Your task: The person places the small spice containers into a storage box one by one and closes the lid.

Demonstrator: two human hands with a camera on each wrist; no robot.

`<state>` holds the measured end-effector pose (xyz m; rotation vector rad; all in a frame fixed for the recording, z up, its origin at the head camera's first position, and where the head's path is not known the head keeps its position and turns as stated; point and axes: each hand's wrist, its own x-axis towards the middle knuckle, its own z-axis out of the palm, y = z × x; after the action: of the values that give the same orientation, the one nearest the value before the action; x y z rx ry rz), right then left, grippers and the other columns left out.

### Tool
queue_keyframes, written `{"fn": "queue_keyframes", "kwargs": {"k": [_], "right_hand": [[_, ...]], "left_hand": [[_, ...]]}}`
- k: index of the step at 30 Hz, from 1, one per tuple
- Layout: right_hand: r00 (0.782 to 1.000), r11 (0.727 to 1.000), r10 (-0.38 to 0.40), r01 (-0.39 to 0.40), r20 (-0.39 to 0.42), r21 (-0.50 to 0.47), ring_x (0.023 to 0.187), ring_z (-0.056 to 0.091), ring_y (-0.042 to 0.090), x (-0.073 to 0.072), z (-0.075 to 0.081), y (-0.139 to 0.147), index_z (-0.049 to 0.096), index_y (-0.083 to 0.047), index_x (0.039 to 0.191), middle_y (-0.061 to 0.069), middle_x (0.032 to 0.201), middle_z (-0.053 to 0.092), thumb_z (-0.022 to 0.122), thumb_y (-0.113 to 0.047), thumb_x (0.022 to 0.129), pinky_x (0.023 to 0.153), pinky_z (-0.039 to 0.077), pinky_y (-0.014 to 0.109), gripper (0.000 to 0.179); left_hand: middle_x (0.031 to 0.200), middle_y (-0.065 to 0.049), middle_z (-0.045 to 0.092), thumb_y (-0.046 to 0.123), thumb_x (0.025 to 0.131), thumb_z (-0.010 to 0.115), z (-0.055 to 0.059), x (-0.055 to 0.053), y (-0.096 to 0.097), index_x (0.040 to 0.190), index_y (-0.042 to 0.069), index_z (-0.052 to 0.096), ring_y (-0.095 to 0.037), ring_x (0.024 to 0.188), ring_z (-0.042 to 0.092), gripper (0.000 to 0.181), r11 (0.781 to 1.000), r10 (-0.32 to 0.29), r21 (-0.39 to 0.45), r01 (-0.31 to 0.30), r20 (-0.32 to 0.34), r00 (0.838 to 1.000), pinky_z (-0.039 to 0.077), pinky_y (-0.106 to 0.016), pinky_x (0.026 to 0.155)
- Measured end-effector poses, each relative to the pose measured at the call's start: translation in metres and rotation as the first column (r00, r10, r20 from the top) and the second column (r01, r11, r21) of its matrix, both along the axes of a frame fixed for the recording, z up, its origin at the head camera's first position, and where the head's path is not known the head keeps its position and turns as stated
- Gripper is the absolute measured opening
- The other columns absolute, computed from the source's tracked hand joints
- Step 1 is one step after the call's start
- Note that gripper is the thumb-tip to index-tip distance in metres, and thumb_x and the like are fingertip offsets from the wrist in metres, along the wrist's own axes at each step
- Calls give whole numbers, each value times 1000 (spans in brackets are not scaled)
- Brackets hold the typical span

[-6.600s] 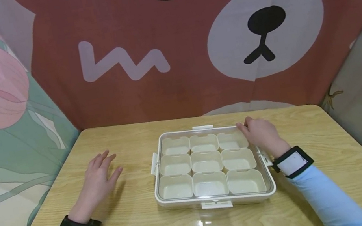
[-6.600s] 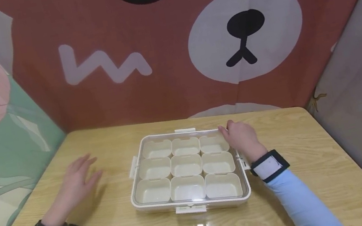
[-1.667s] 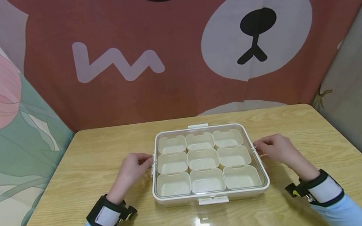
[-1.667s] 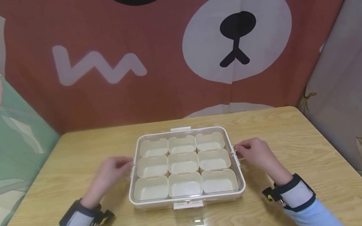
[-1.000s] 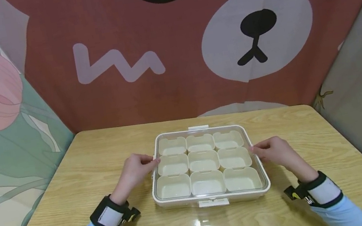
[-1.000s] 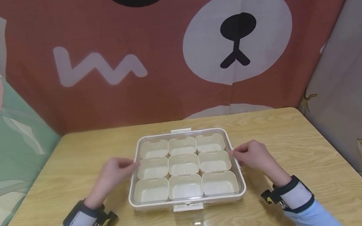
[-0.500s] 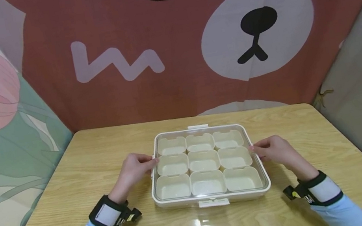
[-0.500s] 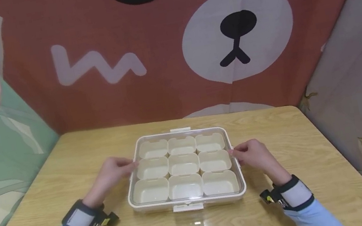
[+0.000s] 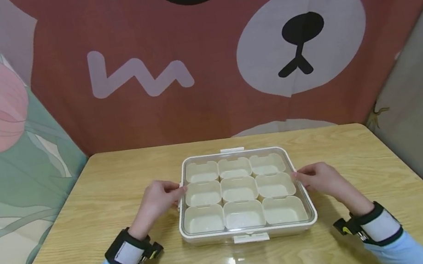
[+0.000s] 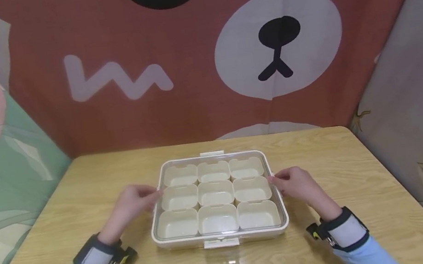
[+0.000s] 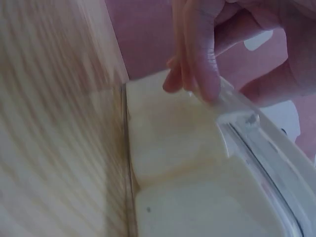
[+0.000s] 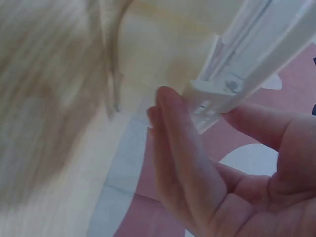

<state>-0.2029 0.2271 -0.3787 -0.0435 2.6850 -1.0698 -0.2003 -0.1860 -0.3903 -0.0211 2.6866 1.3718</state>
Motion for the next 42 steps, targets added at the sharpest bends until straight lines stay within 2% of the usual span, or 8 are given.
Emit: {"fn": "queue_keyframes", "kwargs": {"k": [12, 19, 25, 29, 33, 35, 38, 42], "right_hand": [[999, 998, 32, -30, -39, 60, 80, 68, 23, 5, 6, 3, 62, 9, 114, 17, 94, 70, 54, -42, 94, 65, 55, 34, 56], [997, 999, 24, -20, -79, 50, 74, 69, 21, 2, 2, 0, 65, 8, 111, 17, 92, 71, 57, -35, 93, 64, 55, 34, 47], [995, 997, 21, -14, -99, 70, 71, 68, 19, 2, 2, -3, 66, 9, 109, 16, 88, 71, 57, -30, 93, 62, 54, 31, 43], [991, 993, 55, -41, -121, 113, 72, 68, 20, 3, 3, -4, 66, 8, 109, 15, 88, 71, 56, -30, 94, 61, 52, 29, 42], [989, 985, 86, -66, -123, 158, 72, 65, 20, 4, 4, -3, 65, 7, 110, 11, 84, 70, 55, -31, 95, 61, 51, 29, 42], [988, 979, 96, -73, -117, 189, 73, 64, 20, 4, 6, -2, 65, 6, 111, 10, 84, 69, 54, -33, 95, 62, 51, 31, 44], [985, 964, 122, -89, -122, 251, 82, 64, 26, 3, 10, -1, 63, 6, 113, 15, 92, 69, 51, -37, 96, 67, 52, 38, 48], [969, 941, 151, -81, -196, 328, 94, 63, 37, -4, 20, -1, 60, 7, 117, 24, 105, 66, 48, -39, 97, 75, 52, 46, 52]], "left_hand": [[75, -4, 68, 36, 87, 65, 4, 3, 3, 100, 3, 71, -13, 64, 60, 36, 991, -31, -135, 20, -81, 996, 47, -25, 56], [70, -2, 67, 32, 86, 67, 2, 3, 5, 93, 3, 74, -11, 61, 58, 30, 993, 13, -119, -26, -106, 994, 45, -25, 55], [71, -3, 67, 32, 86, 67, -2, 1, 5, 93, 4, 73, -14, 63, 59, 30, 996, 34, -76, -39, -68, 997, 44, -25, 55], [71, -3, 66, 33, 86, 66, 0, 0, 5, 94, 3, 73, -13, 62, 57, 31, 994, 11, -112, -20, -79, 997, 44, -25, 54], [68, -4, 63, 32, 89, 62, 2, 2, 7, 95, 2, 72, -13, 58, 53, 32, 974, -73, -225, 38, -150, 986, 42, -26, 52], [72, -7, 64, 31, 91, 61, 1, 5, 10, 97, 0, 70, -15, 60, 54, 33, 955, -117, -292, 50, -220, 968, 44, -27, 52], [82, -13, 67, 27, 89, 65, 0, 12, 15, 99, -2, 69, -20, 69, 60, 31, 921, -153, -389, -4, -373, 915, 49, -31, 57], [91, -14, 67, 19, 80, 75, 3, 24, 24, 97, -1, 70, -26, 82, 60, 26, 882, -233, -464, -76, -572, 786, 53, -35, 67]]}}
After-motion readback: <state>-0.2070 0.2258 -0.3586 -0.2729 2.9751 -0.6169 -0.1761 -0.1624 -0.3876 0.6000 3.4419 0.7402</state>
